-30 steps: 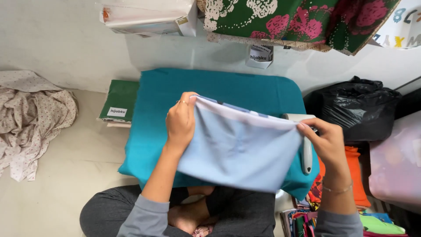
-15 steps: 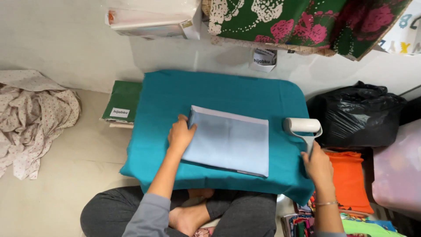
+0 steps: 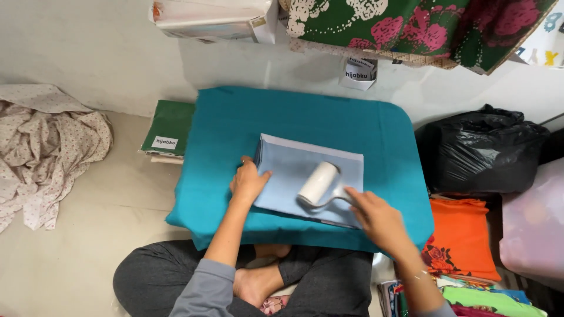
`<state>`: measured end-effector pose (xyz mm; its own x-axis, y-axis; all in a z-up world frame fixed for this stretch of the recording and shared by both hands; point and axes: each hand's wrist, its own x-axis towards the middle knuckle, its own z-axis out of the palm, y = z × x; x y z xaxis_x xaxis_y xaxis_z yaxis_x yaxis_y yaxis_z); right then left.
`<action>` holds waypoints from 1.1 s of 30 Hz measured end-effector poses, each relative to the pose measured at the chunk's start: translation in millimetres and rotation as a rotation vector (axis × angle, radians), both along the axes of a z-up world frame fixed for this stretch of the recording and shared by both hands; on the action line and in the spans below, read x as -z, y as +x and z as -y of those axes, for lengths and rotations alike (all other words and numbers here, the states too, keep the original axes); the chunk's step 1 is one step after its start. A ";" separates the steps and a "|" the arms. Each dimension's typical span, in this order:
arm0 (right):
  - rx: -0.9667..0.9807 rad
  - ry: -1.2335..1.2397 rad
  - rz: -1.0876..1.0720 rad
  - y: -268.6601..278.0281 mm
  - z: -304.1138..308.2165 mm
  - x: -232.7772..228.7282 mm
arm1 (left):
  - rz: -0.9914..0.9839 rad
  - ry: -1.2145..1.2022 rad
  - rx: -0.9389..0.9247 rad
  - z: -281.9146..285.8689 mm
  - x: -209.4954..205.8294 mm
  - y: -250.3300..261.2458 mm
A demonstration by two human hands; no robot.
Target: Cleaning a piece of fabric with a lint roller and then folding it neatly.
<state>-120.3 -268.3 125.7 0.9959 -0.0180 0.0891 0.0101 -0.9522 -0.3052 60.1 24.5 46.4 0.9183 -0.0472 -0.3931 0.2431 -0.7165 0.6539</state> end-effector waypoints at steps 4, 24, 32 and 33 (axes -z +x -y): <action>-0.101 -0.140 0.065 39.1 -33.4 24.5 | 0.020 0.153 0.001 -8.3 -3.9 -15.8; -0.041 -0.211 -0.027 -1.4 -56.3 5.8 | 0.682 0.439 -0.083 -12.9 29.9 -70.1; -0.020 -0.121 0.043 101.1 -123.0 40.0 | 0.635 0.482 0.024 -18.9 51.3 -67.7; -0.020 -0.120 0.044 90.3 -128.1 35.3 | 0.635 0.484 0.023 -20.6 49.4 -67.0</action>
<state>-30.0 -140.2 90.4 0.9910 0.0158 0.1328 0.0407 -0.9814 -0.1875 -6.9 45.1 -2.9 0.9743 -0.0269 0.2235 -0.0901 -0.9565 0.2776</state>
